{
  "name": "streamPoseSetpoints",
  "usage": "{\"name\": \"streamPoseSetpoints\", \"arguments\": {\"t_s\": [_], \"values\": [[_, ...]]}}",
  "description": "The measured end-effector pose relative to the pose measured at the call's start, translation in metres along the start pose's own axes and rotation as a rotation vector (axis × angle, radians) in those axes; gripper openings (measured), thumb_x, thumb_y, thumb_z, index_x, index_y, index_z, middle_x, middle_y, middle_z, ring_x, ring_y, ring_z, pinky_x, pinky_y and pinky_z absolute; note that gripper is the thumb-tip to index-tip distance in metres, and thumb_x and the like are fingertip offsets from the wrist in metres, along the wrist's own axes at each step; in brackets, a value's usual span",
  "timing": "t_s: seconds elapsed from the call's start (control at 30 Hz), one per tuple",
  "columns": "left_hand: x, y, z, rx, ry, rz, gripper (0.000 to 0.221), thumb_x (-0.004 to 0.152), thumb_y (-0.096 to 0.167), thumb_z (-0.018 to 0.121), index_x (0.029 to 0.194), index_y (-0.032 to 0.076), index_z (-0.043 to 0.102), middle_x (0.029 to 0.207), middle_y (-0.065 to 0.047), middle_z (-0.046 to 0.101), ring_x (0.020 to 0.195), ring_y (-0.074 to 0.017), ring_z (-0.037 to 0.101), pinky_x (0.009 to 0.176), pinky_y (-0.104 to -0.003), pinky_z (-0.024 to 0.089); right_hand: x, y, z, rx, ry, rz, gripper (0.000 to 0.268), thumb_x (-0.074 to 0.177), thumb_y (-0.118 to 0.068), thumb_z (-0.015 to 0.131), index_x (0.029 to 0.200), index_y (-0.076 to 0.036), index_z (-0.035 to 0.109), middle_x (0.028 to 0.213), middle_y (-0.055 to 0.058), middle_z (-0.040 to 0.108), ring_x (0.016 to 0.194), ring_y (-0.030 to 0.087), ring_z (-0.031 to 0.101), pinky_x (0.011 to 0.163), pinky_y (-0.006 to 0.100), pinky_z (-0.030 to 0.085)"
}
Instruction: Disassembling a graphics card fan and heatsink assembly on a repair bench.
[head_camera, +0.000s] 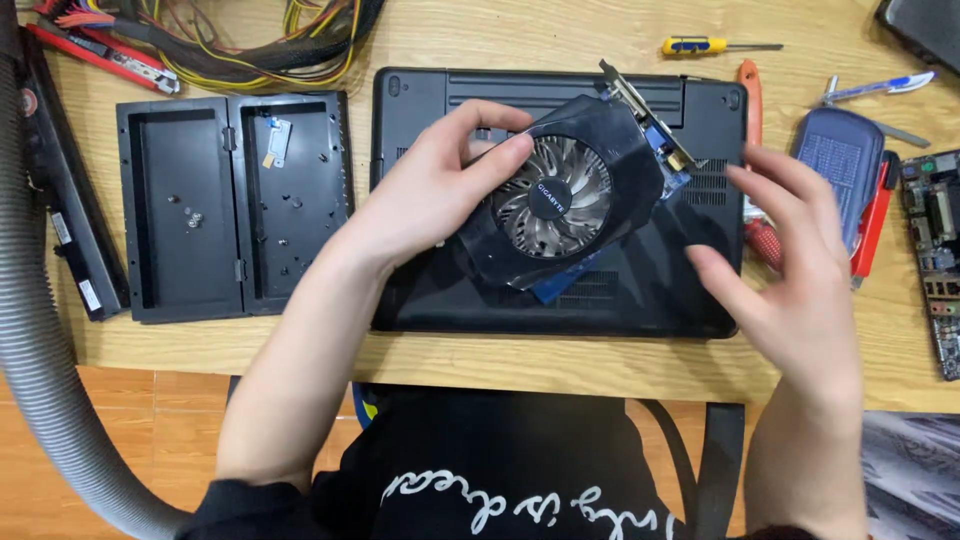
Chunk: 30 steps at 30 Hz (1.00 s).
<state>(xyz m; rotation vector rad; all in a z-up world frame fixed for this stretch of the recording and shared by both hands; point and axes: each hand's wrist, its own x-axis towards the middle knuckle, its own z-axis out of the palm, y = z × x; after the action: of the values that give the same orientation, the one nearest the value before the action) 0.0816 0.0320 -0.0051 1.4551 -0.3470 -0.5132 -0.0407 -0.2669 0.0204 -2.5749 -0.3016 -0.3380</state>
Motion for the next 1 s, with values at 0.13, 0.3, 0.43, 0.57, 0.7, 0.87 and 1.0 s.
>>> {"name": "streamPoseSetpoints", "arguments": {"t_s": [0.13, 0.3, 0.43, 0.57, 0.7, 0.87, 1.0], "values": [[0.006, -0.002, 0.009, 0.151, 0.029, -0.114, 0.034, 0.104, 0.026, 0.061, 0.128, 0.004, 0.063, 0.091, -0.004, 0.074, 0.083, -0.0057, 0.065, 0.073, -0.022, 0.054, 0.047, 0.015, 0.004, 0.108, -0.185, -0.165, 0.088, 0.078, -0.023, 0.087, 0.152, -0.003, 0.045, 0.155, 0.02, 0.049, 0.147, 0.033, 0.048, 0.122, 0.045, 0.042], [0.004, -0.014, 0.015, 0.144, 0.034, -0.045, 0.032, 0.102, 0.026, 0.063, 0.124, 0.002, 0.064, 0.092, -0.005, 0.077, 0.084, -0.0055, 0.07, 0.074, -0.022, 0.057, 0.08, 0.013, 0.015, -0.033, -0.362, -0.401, 0.112, 0.065, -0.042, 0.09, 0.157, -0.006, 0.038, 0.159, 0.016, 0.043, 0.151, 0.03, 0.038, 0.123, 0.061, 0.014], [0.007, -0.027, 0.008, 0.038, 0.001, -0.02, 0.031, 0.104, 0.026, 0.063, 0.12, 0.0, 0.067, 0.097, -0.005, 0.077, 0.089, -0.0058, 0.07, 0.079, -0.022, 0.057, 0.097, 0.005, 0.016, -0.248, -0.413, -0.493, 0.122, 0.055, -0.049, 0.09, 0.158, -0.012, 0.037, 0.163, 0.016, 0.035, 0.151, 0.031, 0.032, 0.11, 0.065, 0.009], [0.008, -0.031, 0.004, 0.256, 0.002, 0.15, 0.03, 0.107, 0.026, 0.064, 0.118, -0.001, 0.072, 0.105, -0.006, 0.076, 0.098, -0.0083, 0.067, 0.089, -0.025, 0.055, 0.115, -0.001, 0.019, -0.108, -0.592, -0.61, 0.126, 0.056, -0.041, 0.09, 0.159, -0.001, 0.03, 0.156, 0.021, 0.039, 0.148, 0.039, 0.034, 0.123, 0.05, 0.03], [0.003, -0.02, -0.005, 0.072, -0.005, -0.024, 0.045, 0.108, 0.038, 0.054, 0.124, 0.0, 0.073, 0.104, -0.006, 0.077, 0.096, -0.0073, 0.063, 0.086, -0.026, 0.055, 0.132, -0.013, 0.013, -0.032, -0.787, -0.415, 0.122, 0.055, -0.032, 0.092, 0.155, -0.002, 0.031, 0.148, 0.023, 0.042, 0.136, 0.036, 0.045, 0.107, 0.042, 0.043], [-0.041, -0.019, 0.009, -0.139, 0.203, 0.012, 0.065, 0.102, 0.054, 0.043, 0.136, 0.002, 0.063, 0.115, -0.006, 0.075, 0.107, -0.0138, 0.07, 0.095, -0.028, 0.055, 0.139, 0.016, -0.003, 0.287, -0.72, -0.447, 0.118, 0.061, -0.028, 0.088, 0.159, 0.0, 0.028, 0.151, 0.02, 0.043, 0.14, 0.031, 0.045, 0.113, 0.04, 0.038], [-0.083, -0.043, 0.055, 0.718, 0.478, 0.187, 0.083, 0.091, 0.05, 0.072, 0.153, 0.001, 0.047, 0.143, -0.018, 0.06, 0.141, -0.0332, 0.052, 0.122, -0.047, 0.042, 0.133, 0.052, -0.012, 0.726, -0.696, -0.262, 0.123, 0.071, -0.03, 0.092, 0.167, -0.004, 0.02, 0.156, 0.013, 0.039, 0.146, 0.023, 0.042, 0.123, 0.036, 0.034]]}}
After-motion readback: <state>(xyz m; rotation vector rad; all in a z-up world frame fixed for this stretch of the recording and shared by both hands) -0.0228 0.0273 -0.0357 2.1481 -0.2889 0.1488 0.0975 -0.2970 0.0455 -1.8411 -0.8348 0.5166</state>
